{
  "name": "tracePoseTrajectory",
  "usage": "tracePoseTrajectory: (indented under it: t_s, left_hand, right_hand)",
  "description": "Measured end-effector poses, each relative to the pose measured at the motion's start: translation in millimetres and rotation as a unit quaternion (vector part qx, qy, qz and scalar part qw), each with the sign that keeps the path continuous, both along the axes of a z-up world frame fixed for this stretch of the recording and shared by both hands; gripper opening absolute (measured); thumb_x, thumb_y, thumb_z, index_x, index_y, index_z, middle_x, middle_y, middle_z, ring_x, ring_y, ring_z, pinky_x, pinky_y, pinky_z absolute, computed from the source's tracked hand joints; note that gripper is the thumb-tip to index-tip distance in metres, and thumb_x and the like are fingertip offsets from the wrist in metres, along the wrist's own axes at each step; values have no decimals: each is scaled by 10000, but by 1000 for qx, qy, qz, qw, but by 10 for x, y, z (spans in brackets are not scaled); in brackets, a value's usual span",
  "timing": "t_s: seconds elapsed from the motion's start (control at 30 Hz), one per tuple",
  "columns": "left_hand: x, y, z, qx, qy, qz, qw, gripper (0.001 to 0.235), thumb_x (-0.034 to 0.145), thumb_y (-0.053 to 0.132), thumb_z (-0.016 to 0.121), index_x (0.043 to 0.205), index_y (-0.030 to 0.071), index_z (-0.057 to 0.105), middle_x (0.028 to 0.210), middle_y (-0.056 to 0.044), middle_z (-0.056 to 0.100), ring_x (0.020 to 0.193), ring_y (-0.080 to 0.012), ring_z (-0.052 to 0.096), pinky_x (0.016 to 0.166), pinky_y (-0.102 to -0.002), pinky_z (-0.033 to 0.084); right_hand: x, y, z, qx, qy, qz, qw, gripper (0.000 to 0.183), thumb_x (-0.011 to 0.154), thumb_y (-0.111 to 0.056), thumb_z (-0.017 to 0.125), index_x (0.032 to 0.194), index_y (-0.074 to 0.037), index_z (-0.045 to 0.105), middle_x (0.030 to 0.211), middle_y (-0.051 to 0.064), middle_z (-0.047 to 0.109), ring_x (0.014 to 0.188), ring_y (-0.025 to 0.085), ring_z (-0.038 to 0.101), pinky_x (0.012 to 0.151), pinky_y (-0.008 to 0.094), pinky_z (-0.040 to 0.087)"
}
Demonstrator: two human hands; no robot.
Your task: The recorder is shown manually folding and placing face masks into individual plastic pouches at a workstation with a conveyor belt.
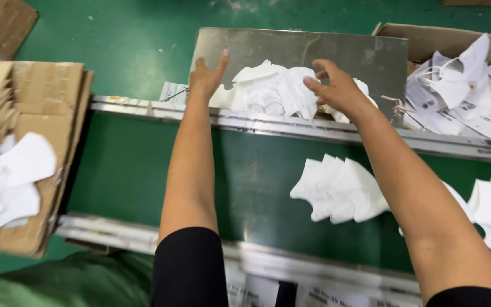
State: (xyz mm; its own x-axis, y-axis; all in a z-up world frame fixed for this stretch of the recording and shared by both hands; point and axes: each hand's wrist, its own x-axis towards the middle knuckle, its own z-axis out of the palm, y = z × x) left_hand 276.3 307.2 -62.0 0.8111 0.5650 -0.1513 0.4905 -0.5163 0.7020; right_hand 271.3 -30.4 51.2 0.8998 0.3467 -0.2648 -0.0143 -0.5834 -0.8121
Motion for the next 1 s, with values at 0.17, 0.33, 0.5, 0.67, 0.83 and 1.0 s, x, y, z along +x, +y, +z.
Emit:
tracePoseTrajectory:
  t_s: [0.17,0.33,0.5,0.67,0.83,1.0]
  left_hand:
    - [399,-108,-329,3,157,-3,988,1299,706,986,477,1609,93,201,1477,-338,428,1392,-472,425,1127,-549,366]
    - [516,-583,-557,112,257,-120,952,1235,699,1011,425,1568,145,277,1510,-322,313,1350,-544,364,1049,-632,357]
    - [447,-700,-549,-252,25,-330,909,884,740,603,809,1406,80,555,1299,-130,697,1209,-272,676,1048,-434,554]
    - [246,-752,-208,-249,-89,-231,936,840,602,128,947,1359,100,584,1237,-101,732,1144,-245,683,989,-365,546]
    - [-570,-759,893,-393,-169,-206,880,671,706,17,835,1331,-5,591,1165,-166,752,1054,-292,762,892,-413,661]
    - [-1646,-640,1567,-540,-202,-155,802,603,783,-33,801,1333,-53,557,1204,-160,700,1080,-305,726,933,-435,644]
  right_hand:
    - [825,275,-1013,-32,49,23,998,721,964,-419,598,1582,-160,331,1482,195,471,1109,279,623,722,390,628]
    - [839,517,-1614,-65,5,114,991,634,880,-206,632,1495,-87,531,1362,196,655,1064,307,723,809,377,590]
    - [689,742,-1636,163,87,19,983,549,782,29,744,1318,-57,663,1226,122,717,1075,233,700,842,322,591]
    - [568,464,-1043,254,116,40,959,693,752,84,713,1413,-106,622,1232,126,666,1034,224,681,851,342,602]
    - [116,200,9,227,-117,180,950,679,809,9,814,1444,-66,586,1419,76,575,1117,203,636,924,336,581]
    - [-300,-237,529,237,-240,122,933,713,967,-352,809,1554,-113,482,1457,74,570,1310,220,591,980,379,585]
